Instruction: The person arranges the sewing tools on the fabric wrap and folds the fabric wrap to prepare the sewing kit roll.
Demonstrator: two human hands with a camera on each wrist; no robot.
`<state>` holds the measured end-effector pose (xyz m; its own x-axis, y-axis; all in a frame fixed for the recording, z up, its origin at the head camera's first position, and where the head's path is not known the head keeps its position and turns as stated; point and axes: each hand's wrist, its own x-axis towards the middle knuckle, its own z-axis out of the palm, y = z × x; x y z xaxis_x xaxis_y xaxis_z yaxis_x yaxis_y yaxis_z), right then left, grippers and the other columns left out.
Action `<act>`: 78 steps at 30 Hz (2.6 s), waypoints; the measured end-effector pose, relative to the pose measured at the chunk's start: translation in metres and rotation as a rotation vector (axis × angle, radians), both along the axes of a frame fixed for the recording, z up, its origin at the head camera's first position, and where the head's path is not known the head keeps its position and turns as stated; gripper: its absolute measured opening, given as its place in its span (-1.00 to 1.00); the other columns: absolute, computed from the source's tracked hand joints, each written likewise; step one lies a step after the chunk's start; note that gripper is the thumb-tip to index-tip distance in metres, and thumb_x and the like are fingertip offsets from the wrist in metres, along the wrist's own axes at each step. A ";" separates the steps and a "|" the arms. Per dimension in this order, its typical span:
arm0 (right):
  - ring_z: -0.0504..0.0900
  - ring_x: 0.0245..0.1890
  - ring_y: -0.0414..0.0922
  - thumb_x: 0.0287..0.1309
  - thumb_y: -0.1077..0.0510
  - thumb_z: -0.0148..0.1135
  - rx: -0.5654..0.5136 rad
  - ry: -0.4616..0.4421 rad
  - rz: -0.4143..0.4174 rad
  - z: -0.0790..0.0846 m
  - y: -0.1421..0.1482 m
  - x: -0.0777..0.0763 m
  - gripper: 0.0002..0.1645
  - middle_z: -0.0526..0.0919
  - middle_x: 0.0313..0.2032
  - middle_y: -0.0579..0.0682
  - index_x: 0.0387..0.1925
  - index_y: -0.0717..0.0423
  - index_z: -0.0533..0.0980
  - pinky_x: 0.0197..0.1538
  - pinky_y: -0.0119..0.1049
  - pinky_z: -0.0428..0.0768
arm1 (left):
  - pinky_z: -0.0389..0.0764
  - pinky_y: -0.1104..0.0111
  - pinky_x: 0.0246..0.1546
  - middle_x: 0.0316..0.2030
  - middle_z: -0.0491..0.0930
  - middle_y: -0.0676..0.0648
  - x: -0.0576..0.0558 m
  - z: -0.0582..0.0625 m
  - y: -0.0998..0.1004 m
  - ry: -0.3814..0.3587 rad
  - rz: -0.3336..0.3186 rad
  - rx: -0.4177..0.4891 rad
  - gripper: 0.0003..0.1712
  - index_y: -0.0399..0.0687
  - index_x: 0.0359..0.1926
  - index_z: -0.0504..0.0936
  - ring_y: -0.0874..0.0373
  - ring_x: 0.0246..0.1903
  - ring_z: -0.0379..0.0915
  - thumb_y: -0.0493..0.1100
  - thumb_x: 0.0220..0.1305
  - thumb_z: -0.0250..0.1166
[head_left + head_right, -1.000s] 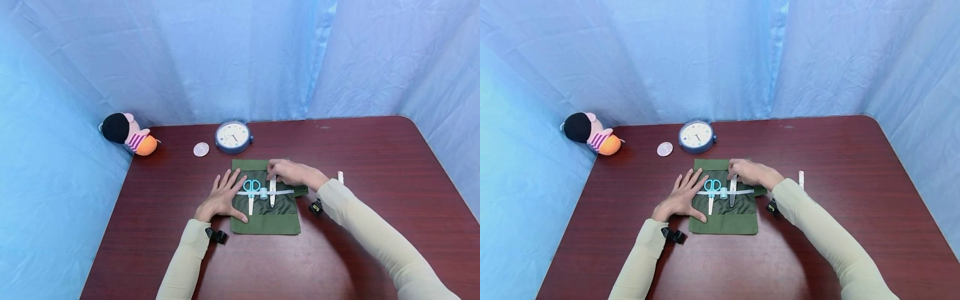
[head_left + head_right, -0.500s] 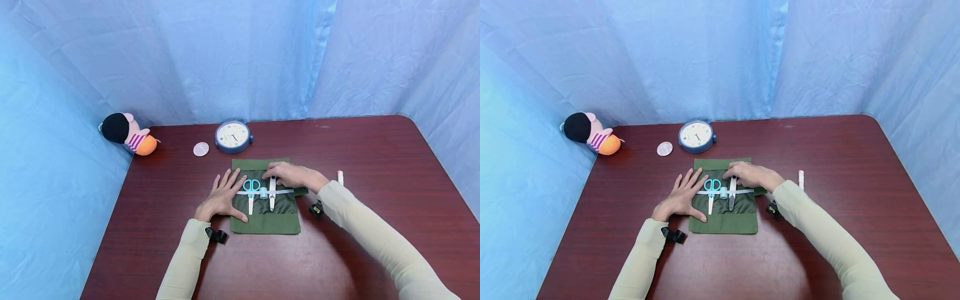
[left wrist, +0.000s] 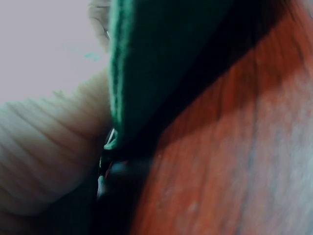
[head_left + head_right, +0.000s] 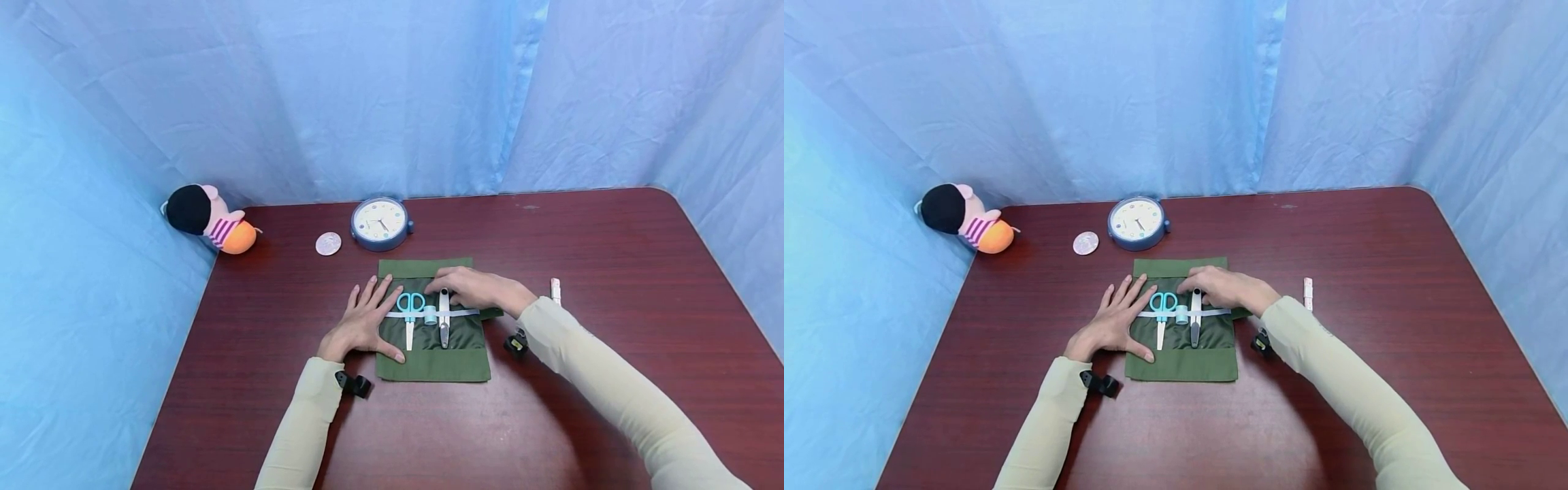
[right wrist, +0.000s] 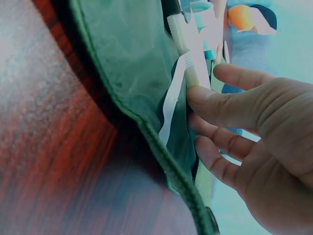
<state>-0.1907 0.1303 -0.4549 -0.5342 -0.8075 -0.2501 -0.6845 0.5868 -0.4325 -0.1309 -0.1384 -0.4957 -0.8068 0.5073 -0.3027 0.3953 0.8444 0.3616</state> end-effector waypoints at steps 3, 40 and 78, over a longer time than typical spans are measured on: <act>0.54 0.28 0.09 0.20 0.43 0.28 -0.011 0.003 0.002 0.000 0.000 0.000 -0.42 0.58 0.24 0.13 0.26 0.10 0.53 0.21 -0.03 0.60 | -0.38 -0.14 0.56 0.64 -0.42 0.00 0.000 0.000 0.000 0.001 0.000 0.004 0.57 0.24 0.62 -0.20 -0.08 0.63 -0.56 0.49 -0.27 0.54; 0.70 -0.18 0.00 0.27 0.25 0.31 -0.294 0.182 -0.445 0.023 0.121 -0.014 -0.63 0.69 -0.04 0.19 0.10 0.24 0.60 -0.14 -0.12 0.67 | -0.37 -0.14 0.57 0.63 -0.42 0.02 0.001 0.000 0.001 0.006 0.010 0.007 0.58 0.25 0.62 -0.21 -0.06 0.63 -0.56 0.49 -0.29 0.54; 0.52 -0.32 -0.33 0.06 0.05 0.52 -0.195 0.111 -0.692 -0.022 0.200 0.030 -0.67 0.64 -0.28 0.00 -0.23 0.07 0.55 -0.24 -0.43 0.44 | -0.37 -0.15 0.56 0.64 -0.40 0.01 0.002 -0.001 -0.001 0.012 0.012 0.030 0.56 0.24 0.62 -0.19 -0.07 0.63 -0.56 0.48 -0.28 0.55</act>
